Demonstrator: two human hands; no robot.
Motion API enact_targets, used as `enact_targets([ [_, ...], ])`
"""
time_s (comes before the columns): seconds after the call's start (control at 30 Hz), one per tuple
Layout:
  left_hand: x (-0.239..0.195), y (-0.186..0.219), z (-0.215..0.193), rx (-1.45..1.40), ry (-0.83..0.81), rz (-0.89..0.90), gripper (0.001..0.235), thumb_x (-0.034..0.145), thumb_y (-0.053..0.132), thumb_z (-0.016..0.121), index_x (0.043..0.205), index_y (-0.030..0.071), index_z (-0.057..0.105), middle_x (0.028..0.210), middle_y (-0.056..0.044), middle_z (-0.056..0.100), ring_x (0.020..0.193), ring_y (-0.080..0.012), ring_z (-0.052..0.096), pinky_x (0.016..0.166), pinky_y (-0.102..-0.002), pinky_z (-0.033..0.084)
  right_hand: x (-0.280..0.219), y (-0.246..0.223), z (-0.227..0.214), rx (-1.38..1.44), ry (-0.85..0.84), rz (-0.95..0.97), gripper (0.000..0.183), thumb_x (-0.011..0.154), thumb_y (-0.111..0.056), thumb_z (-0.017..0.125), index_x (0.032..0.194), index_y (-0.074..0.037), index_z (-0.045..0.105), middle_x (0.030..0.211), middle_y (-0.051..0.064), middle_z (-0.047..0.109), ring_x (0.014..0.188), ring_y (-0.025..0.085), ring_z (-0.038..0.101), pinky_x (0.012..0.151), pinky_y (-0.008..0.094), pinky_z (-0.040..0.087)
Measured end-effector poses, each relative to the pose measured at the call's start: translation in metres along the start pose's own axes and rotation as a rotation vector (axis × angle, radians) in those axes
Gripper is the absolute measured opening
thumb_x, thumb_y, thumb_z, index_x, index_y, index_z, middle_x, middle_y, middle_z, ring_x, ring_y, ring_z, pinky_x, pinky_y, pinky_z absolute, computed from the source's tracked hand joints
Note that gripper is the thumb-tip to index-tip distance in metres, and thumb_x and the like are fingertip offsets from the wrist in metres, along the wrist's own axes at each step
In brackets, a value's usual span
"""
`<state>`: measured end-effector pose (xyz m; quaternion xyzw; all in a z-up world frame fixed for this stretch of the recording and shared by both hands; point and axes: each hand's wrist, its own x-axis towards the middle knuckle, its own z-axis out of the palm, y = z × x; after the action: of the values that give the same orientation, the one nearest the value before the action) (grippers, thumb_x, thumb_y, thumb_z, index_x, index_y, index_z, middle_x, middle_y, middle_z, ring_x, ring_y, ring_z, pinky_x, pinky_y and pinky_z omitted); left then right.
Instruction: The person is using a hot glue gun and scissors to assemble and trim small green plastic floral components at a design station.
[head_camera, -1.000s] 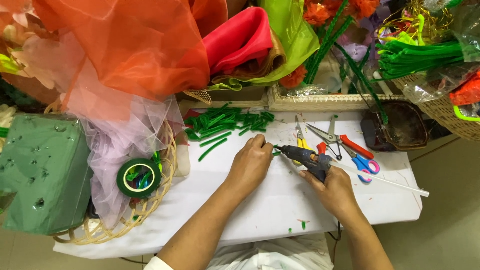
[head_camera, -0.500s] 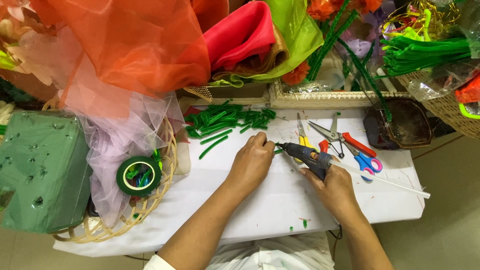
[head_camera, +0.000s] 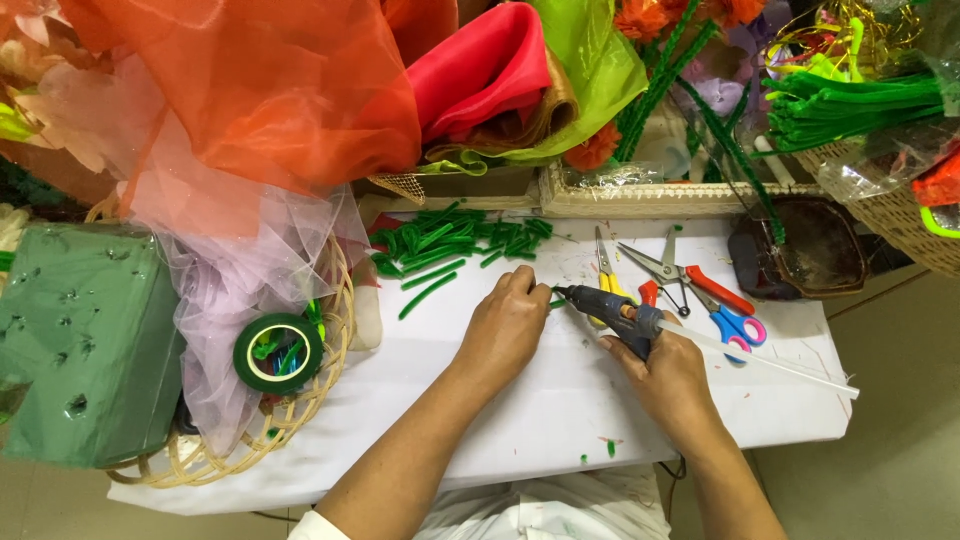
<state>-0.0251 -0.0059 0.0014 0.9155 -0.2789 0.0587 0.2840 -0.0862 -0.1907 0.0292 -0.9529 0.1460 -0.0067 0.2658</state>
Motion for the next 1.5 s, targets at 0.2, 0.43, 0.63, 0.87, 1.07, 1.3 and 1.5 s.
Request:
enact_targets([
  [0.2, -0.001, 0.001, -0.003, 0.017, 0.006, 0.019, 0.004, 0.082, 0.002, 0.068, 0.083, -0.002, 0.068, 0.076, -0.012, 0.056, 0.072, -0.0209, 0.062, 0.063, -0.028, 0.055, 0.000, 0.001, 0.001, -0.006, -0.004, 0.002, 0.036, 0.082, -0.029, 0.072, 0.101, 0.001, 0.067, 0.085, 0.020, 0.066, 0.078, 0.038, 0.066, 0.069, 0.042, 0.051],
  [0.43, 0.000, 0.000, 0.001, 0.028, -0.013, 0.007, 0.004, 0.082, 0.002, 0.068, 0.085, -0.001, 0.068, 0.076, -0.012, 0.056, 0.071, -0.0186, 0.062, 0.063, -0.027, 0.055, -0.001, 0.006, 0.000, -0.012, 0.001, -0.005, 0.036, 0.082, -0.029, 0.072, 0.102, 0.001, 0.070, 0.092, 0.019, 0.065, 0.081, 0.038, 0.066, 0.071, 0.043, 0.052],
  [0.63, 0.000, 0.004, -0.006, 0.026, -0.012, 0.014, 0.004, 0.083, 0.002, 0.067, 0.084, -0.002, 0.069, 0.075, -0.012, 0.056, 0.070, -0.0192, 0.062, 0.063, -0.027, 0.056, 0.003, 0.007, 0.005, -0.015, -0.017, -0.010, 0.034, 0.083, -0.028, 0.071, 0.101, 0.001, 0.070, 0.092, 0.016, 0.062, 0.076, 0.036, 0.066, 0.067, 0.041, 0.051],
  [0.87, 0.000, 0.005, -0.008, 0.031, -0.005, 0.015, 0.004, 0.082, 0.001, 0.068, 0.084, -0.002, 0.069, 0.076, -0.012, 0.057, 0.070, -0.0188, 0.063, 0.063, -0.026, 0.056, 0.004, 0.017, 0.009, -0.040, 0.029, -0.043, 0.038, 0.081, -0.031, 0.074, 0.101, 0.001, 0.068, 0.090, 0.016, 0.061, 0.076, 0.037, 0.066, 0.067, 0.042, 0.051],
  [1.07, 0.001, 0.003, -0.005, 0.042, 0.000, 0.028, 0.004, 0.083, 0.001, 0.067, 0.084, -0.002, 0.068, 0.076, -0.012, 0.056, 0.070, -0.0187, 0.063, 0.063, -0.026, 0.056, 0.006, 0.016, 0.008, -0.045, 0.026, -0.050, 0.037, 0.080, -0.032, 0.075, 0.099, 0.000, 0.068, 0.090, 0.016, 0.061, 0.075, 0.038, 0.066, 0.065, 0.042, 0.051],
  [1.3, -0.001, 0.004, -0.007, 0.044, 0.004, 0.041, 0.004, 0.082, 0.001, 0.068, 0.082, -0.003, 0.068, 0.075, -0.012, 0.056, 0.069, -0.0190, 0.063, 0.062, -0.027, 0.056, 0.003, 0.016, 0.012, -0.035, 0.023, -0.051, 0.036, 0.081, -0.029, 0.074, 0.098, 0.001, 0.067, 0.088, 0.017, 0.060, 0.075, 0.037, 0.066, 0.066, 0.041, 0.051],
  [1.5, -0.002, 0.004, -0.006, 0.045, 0.015, 0.041, 0.003, 0.082, -0.002, 0.066, 0.083, -0.003, 0.068, 0.076, -0.013, 0.056, 0.069, -0.0187, 0.062, 0.062, -0.026, 0.056, -0.001, 0.010, -0.002, -0.028, 0.053, -0.023, 0.035, 0.080, -0.029, 0.076, 0.100, -0.001, 0.070, 0.085, 0.016, 0.064, 0.079, 0.037, 0.067, 0.070, 0.041, 0.051],
])
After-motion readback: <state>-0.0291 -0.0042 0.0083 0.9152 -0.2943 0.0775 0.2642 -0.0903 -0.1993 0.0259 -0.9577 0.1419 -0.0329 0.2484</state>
